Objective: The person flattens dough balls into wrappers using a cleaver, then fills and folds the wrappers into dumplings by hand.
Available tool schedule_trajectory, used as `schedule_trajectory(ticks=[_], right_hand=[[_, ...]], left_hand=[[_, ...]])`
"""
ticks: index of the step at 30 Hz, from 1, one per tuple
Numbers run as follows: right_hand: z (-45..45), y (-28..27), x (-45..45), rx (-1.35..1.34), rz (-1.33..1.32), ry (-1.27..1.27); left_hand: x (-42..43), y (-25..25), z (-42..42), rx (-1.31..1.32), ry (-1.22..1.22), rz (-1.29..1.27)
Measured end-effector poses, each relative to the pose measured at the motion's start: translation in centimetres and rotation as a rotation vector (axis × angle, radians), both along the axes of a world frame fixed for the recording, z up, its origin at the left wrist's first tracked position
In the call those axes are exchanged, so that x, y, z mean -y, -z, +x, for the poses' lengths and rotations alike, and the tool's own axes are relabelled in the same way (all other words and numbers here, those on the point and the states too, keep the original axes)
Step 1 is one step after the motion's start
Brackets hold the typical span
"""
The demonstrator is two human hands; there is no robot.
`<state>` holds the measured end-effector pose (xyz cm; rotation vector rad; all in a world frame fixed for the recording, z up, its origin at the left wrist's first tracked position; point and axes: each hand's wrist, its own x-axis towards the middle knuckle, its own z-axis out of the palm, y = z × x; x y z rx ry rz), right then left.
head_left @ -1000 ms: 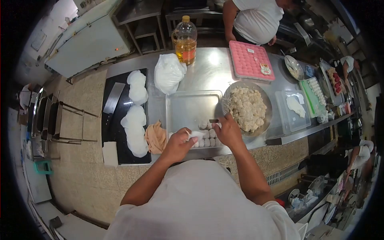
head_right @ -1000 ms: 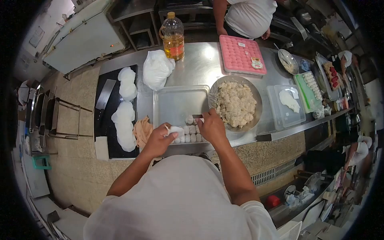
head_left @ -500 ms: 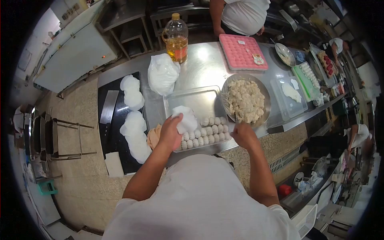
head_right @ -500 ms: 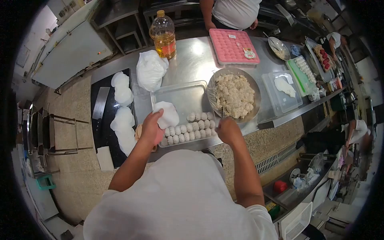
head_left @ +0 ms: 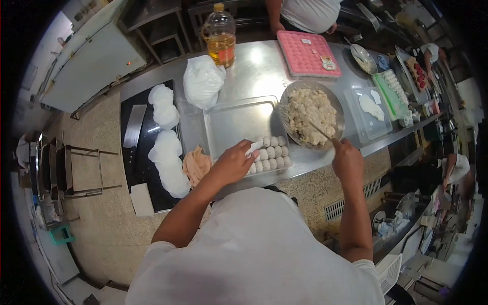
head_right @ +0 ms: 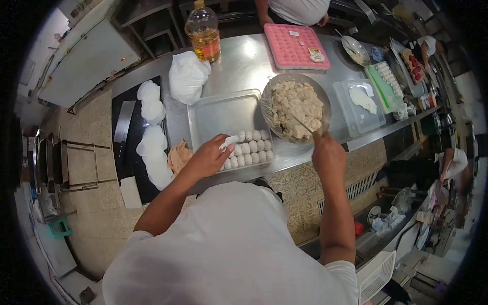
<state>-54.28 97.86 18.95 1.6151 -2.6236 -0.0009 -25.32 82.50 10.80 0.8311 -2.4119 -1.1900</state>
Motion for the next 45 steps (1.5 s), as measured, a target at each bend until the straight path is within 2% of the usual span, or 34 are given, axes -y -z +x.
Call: schedule_trajectory(ticks=[1, 3, 5, 8, 10, 11, 13, 14, 16, 20, 22, 26, 28, 31, 35, 38, 40, 41, 43, 45], right_hand=[[-0.2, 1.3, 0.2, 0.0, 0.046, -0.029], [0.1, 4.5, 0.4, -0.01, 0.181, -0.076], [1.5, 4.8, 0.7, 0.007, 0.177, -0.092], [1.3, 3.5, 0.9, 0.093, 0.143, -0.08], [0.8, 2.5, 0.7, 0.087, 0.052, -0.067], [0.6, 2.8, 0.9, 0.089, 0.054, -0.064], [0.0, 4.2, 1.3, 0.141, 0.04, -0.009], [-0.2, 5.4, 1.0, 0.141, 0.041, -0.009], [-0.2, 6.7, 1.1, 0.204, -0.009, -0.141], [-0.2, 4.8, 0.5, 0.251, 0.013, -0.091], [-0.6, 4.4, -0.2, 0.257, -0.04, -0.022], [-1.0, 5.1, -1.1, 0.202, 0.009, 0.031], [-0.9, 6.1, -1.8, 0.27, -0.009, -0.044], [-0.8, 6.5, -1.8, 0.39, -0.133, -0.076], [-0.3, 7.4, -1.9, 0.241, -0.04, 0.038], [0.2, 8.3, -2.1, 0.3, -0.121, -0.052], [0.4, 7.8, -2.6, 0.46, -0.267, -0.115], [0.5, 7.5, -2.8, 0.459, -0.268, -0.114], [1.4, 6.5, -3.2, 0.642, -0.27, -0.08], [2.4, 6.8, -3.2, 0.596, -0.236, -0.109]], left_hand=[[0.2, 0.0, -0.3, -0.017, 0.056, -0.128], [0.2, -0.8, -0.8, 0.024, 0.06, -0.135], [0.6, -1.1, -1.0, 0.069, 0.041, -0.153], [0.8, -0.7, -1.4, -0.076, -0.01, -0.194], [0.9, -1.1, -1.8, 0.029, -0.176, 0.114], [1.1, 0.2, -2.1, 0.031, -0.173, 0.116], [1.4, 3.5, -2.9, -0.205, -0.426, 0.913], [1.3, 4.3, -3.0, -0.205, -0.425, 0.914], [1.0, 4.1, -3.9, -0.533, -0.368, 1.31], [0.6, 2.6, -4.8, -0.523, -0.294, 1.302], [0.7, 2.8, -5.1, -0.378, -0.253, 1.224], [1.1, 3.7, -6.0, -0.269, -0.361, 1.168], [1.3, 5.1, -6.5, -0.422, -0.211, 1.364], [0.7, 5.8, -8.1, -0.486, -0.294, 1.437], [0.5, 5.9, -10.0, -0.469, -0.275, 1.471], [0.8, 7.7, -11.1, -0.429, -0.342, 1.459], [1.0, 8.2, -11.6, -0.378, -0.347, 1.543], [1.2, 8.4, -11.7, -0.379, -0.345, 1.543], [1.1, 7.7, -11.3, -0.47, -0.35, 1.676], [1.2, 7.2, -11.1, -0.479, -0.339, 1.712]])
